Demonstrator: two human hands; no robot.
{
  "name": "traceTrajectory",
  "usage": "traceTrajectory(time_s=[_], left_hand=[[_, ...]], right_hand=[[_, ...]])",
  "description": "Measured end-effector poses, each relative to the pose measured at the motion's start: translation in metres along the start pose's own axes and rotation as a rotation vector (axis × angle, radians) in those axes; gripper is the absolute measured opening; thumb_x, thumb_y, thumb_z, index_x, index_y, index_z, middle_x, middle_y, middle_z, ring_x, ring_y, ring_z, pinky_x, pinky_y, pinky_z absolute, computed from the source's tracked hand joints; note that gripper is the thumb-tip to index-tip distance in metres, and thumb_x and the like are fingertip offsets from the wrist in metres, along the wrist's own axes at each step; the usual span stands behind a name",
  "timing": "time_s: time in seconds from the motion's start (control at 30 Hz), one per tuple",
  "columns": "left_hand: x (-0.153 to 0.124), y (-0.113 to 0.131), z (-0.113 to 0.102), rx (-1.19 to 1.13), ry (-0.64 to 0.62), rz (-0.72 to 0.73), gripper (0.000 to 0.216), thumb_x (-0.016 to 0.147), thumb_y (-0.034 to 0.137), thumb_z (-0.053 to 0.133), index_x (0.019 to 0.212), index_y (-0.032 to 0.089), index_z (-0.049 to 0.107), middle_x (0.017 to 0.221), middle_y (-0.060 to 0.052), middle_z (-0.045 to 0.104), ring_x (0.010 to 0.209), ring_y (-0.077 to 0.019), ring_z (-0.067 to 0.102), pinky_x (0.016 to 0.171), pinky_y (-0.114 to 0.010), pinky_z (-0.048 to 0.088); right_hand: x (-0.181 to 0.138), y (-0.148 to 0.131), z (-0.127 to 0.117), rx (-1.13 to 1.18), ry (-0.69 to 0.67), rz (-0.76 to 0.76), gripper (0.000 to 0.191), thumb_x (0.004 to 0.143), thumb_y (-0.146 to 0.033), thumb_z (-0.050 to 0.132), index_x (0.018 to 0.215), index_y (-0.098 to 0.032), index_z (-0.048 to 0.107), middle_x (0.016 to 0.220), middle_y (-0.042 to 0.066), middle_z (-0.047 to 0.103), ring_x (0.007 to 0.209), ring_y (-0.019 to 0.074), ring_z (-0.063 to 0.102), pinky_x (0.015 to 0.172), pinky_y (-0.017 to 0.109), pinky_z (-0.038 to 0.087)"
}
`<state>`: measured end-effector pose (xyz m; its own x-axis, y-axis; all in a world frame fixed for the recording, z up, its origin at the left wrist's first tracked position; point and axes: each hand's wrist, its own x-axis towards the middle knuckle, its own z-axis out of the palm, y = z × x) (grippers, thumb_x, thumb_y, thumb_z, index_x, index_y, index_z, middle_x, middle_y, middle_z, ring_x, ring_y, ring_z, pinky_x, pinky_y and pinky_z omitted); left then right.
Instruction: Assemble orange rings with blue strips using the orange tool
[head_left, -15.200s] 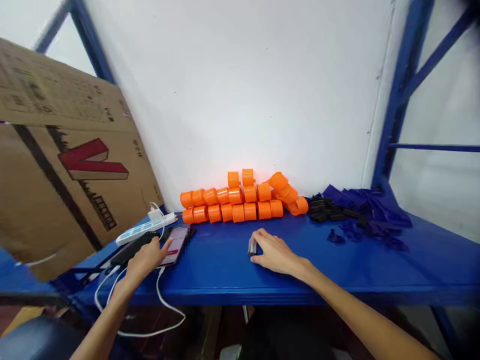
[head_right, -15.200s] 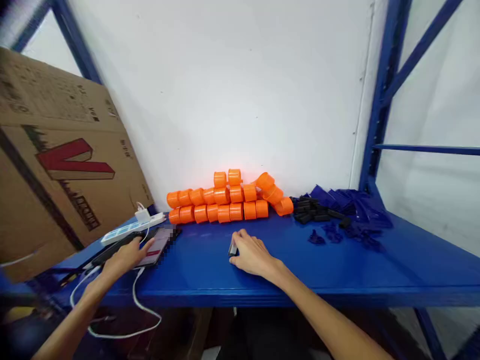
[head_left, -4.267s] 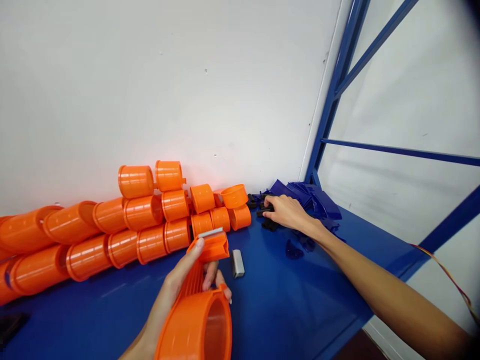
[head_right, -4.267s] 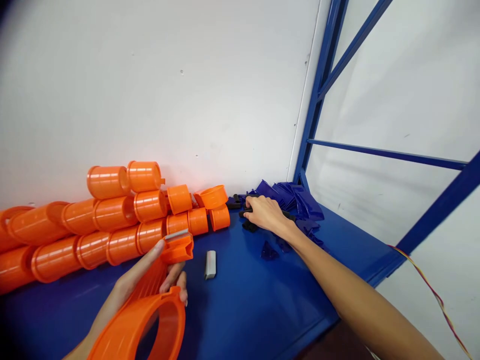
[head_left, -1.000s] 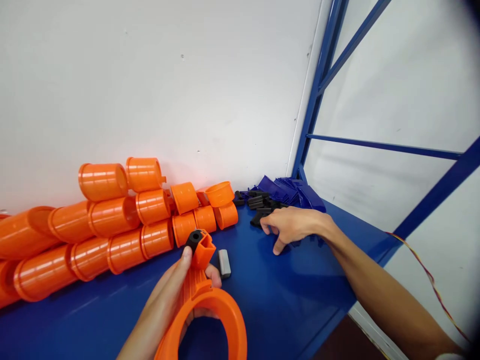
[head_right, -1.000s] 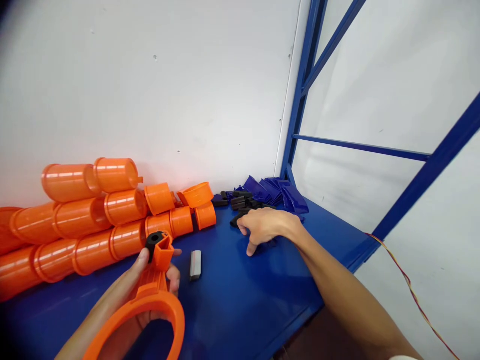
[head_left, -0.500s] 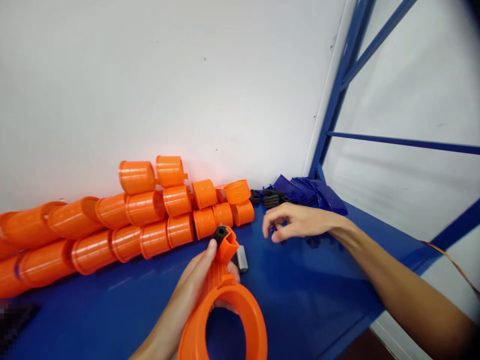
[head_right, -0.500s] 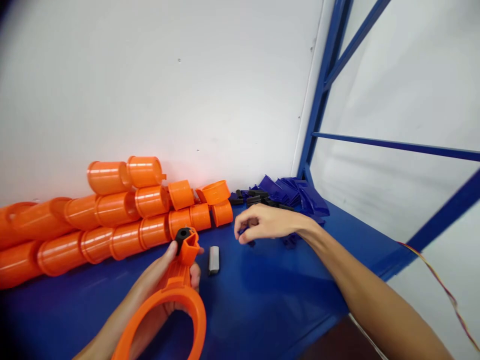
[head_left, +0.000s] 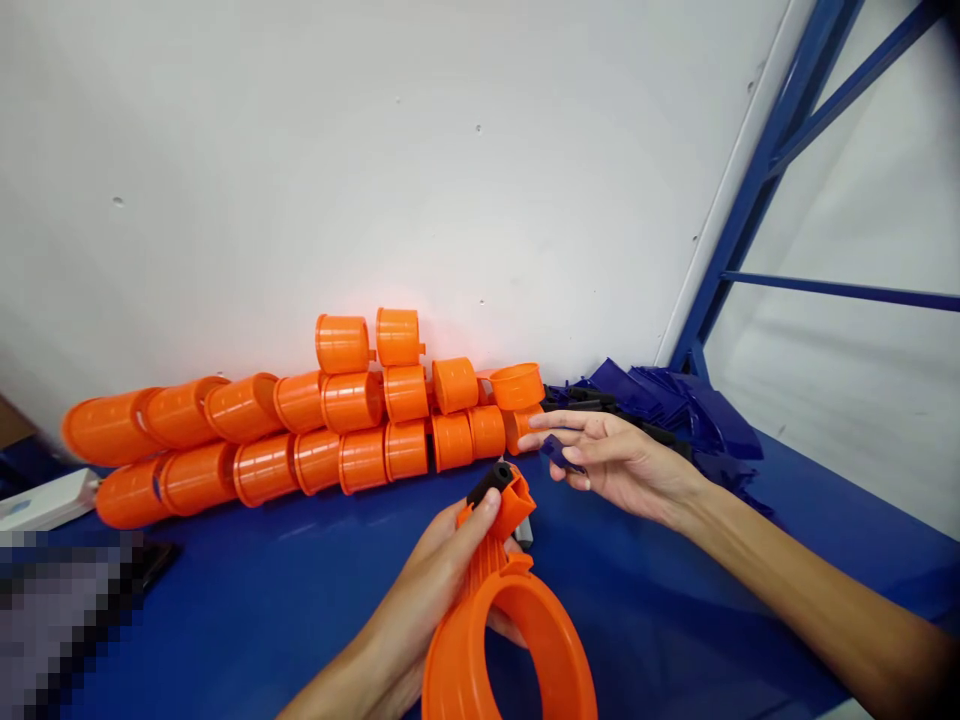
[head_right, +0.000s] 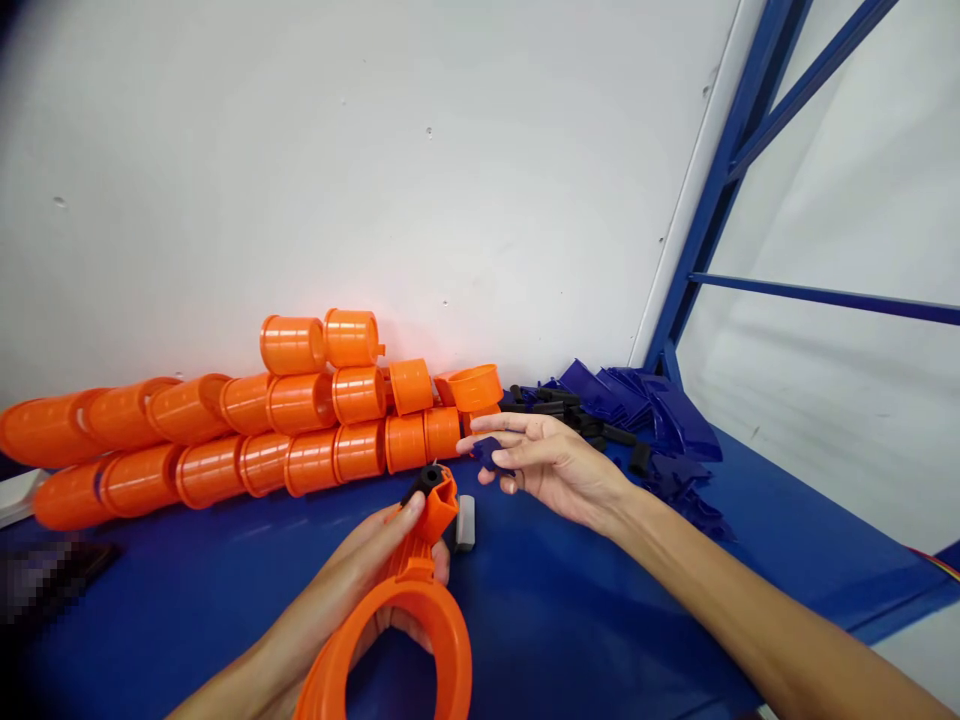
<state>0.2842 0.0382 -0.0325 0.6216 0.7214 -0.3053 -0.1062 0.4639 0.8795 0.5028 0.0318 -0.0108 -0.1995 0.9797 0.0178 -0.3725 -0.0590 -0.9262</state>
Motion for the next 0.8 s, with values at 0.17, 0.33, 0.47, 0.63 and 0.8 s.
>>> traceTrajectory(time_s=[0.17,0.33,0.47,0.63,0.8], left_hand=[[-0.004,0.006,0.003,0.045,-0.053,-0.005,0.04,0.084,0.055,0.06,0.099,0.017,0.06,0.065,0.001,0.06,0.053,-0.0157,0.062,0.05,-0.03,0.057],[-0.005,0.006,0.003,0.04,-0.05,-0.019,0.041,0.087,0.054,0.057,0.103,0.017,0.058,0.066,0.001,0.059,0.053,-0.0156,0.062,0.05,-0.031,0.057],[0.001,0.0,-0.001,0.038,-0.025,-0.033,0.044,0.085,0.056,0.058,0.105,0.017,0.058,0.065,0.001,0.06,0.05,-0.0155,0.061,0.046,-0.03,0.055],[0.007,-0.005,-0.008,0.039,-0.011,-0.088,0.048,0.078,0.057,0.066,0.104,0.017,0.059,0.064,0.0,0.061,0.062,-0.0195,0.066,0.046,-0.024,0.048],[0.007,-0.004,-0.009,0.02,-0.023,-0.134,0.047,0.078,0.054,0.068,0.105,0.016,0.059,0.06,0.002,0.06,0.063,-0.0175,0.065,0.05,-0.022,0.043]], right_hand=[[-0.001,0.003,0.005,-0.024,-0.007,-0.039,0.035,0.07,-0.014,0.076,0.103,-0.017,0.066,0.114,0.011,0.068,0.069,0.0106,0.062,0.058,0.022,0.045],[0.0,0.007,0.004,-0.046,0.027,-0.054,0.044,0.07,-0.014,0.077,0.11,-0.018,0.059,0.113,0.011,0.068,0.07,0.0126,0.064,0.059,0.023,0.043],[-0.002,0.006,0.005,-0.13,-0.026,-0.12,0.04,0.077,-0.02,0.074,0.112,-0.02,0.055,0.11,0.01,0.068,0.071,0.0131,0.064,0.058,0.023,0.041],[-0.01,0.005,0.011,-0.371,-0.113,-0.26,0.032,0.09,-0.023,0.061,0.121,-0.022,0.051,0.113,0.008,0.066,0.077,0.0114,0.06,0.059,0.021,0.042],[-0.018,0.01,0.013,-0.63,-0.157,-0.363,0.028,0.096,-0.021,0.053,0.124,-0.025,0.053,0.118,0.006,0.062,0.103,0.0171,0.059,0.079,0.027,0.047]])
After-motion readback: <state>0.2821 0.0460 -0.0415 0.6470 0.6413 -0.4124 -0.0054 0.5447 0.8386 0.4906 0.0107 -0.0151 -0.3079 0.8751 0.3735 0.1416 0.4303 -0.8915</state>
